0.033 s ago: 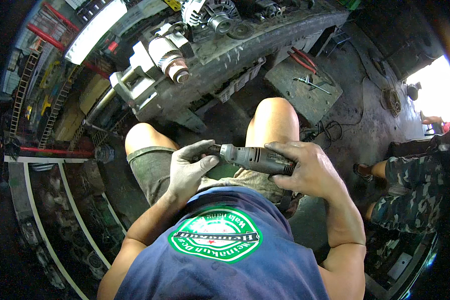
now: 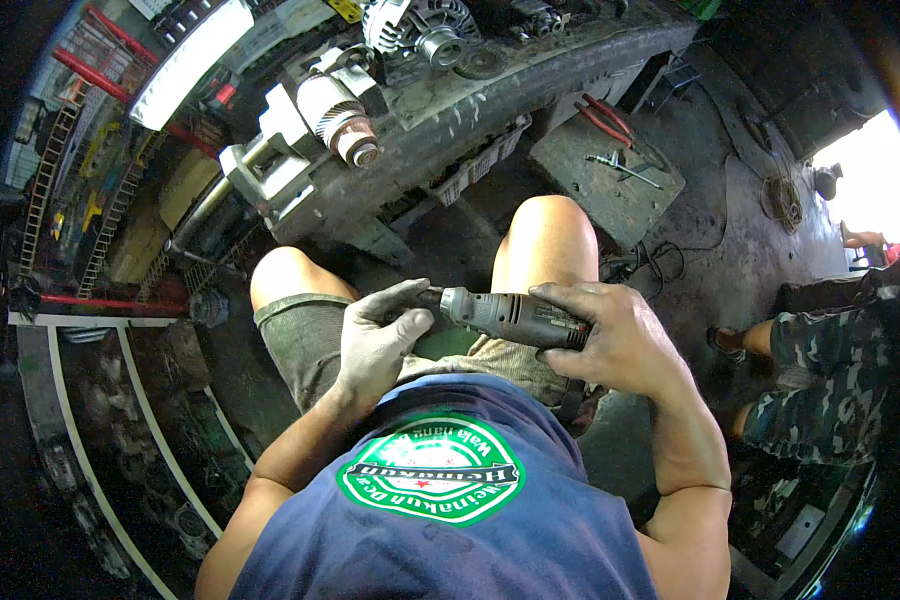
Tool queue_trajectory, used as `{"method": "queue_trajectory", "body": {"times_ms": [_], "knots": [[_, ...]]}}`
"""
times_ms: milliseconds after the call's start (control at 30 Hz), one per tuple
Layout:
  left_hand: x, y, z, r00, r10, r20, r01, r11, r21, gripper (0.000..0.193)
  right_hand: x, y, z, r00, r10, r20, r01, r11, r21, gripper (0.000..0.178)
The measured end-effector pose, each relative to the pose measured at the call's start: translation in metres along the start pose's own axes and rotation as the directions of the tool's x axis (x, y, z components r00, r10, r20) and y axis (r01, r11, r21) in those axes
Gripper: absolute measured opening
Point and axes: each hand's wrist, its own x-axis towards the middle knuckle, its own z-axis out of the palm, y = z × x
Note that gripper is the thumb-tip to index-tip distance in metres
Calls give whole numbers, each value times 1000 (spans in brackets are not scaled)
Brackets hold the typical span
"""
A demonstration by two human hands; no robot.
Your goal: The person uses a rotary tool to grind or polish a small metal component held in a vise. They then use pliers to manipulate a small metal piece and continue working on the component with the rotary tool.
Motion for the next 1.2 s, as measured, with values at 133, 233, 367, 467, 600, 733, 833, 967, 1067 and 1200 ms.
{"method": "queue_trajectory", "body": {"times_ms": [133, 233, 367, 467, 600, 733, 833, 967, 1067, 1200], "knots": [[1, 2, 1, 999, 33, -1, -33, 999, 7, 27, -1, 1, 3, 999, 12, 31, -11, 1000, -13, 64], [4, 0, 4, 998, 67, -6, -67, 993, -98, 42, 1, 3, 5, 999, 14, 34, -13, 1000, -9, 64], [12, -1, 3, 995, 101, 2, -98, 968, -232, 60, 6, 6, 9, 1000, -11, -8, 11, 1000, 17, 65], [15, 5, -5, 996, -87, -37, 85, 995, -44, 39, 5, 8, 10, 999, 32, 23, -32, 999, 9, 65], [16, 6, -2, 997, 74, 26, -78, 979, 188, 22, 2, 10, 10, 1000, 9, 0, -9, 1000, -2, 64], [17, 9, 4, 993, 119, 19, -121, 979, 166, 23, 1, 13, 9, 1000, 17, 9, -17, 1000, 4, 64], [17, 14, 1, 1000, 6, 11, -9, 929, 371, 21, 0, 14, 9, 1000, -2, 8, 2, 1000, 20, 65], [14, 12, 1, 987, 136, 80, -153, 948, 278, 23, -2, 16, 5, 1000, 18, 4, -18, 999, 27, 67], [17, 14, -2, 1000, 2, 13, -6, 943, 332, 26, -4, 15, 1, 1000, -1, 15, 1, 1000, 20, 64], [20, 17, -4, 993, 90, 80, -119, 841, 528, 19, -6, 12, -3, 1000, -23, 9, 23, 1000, 15, 62]]}}
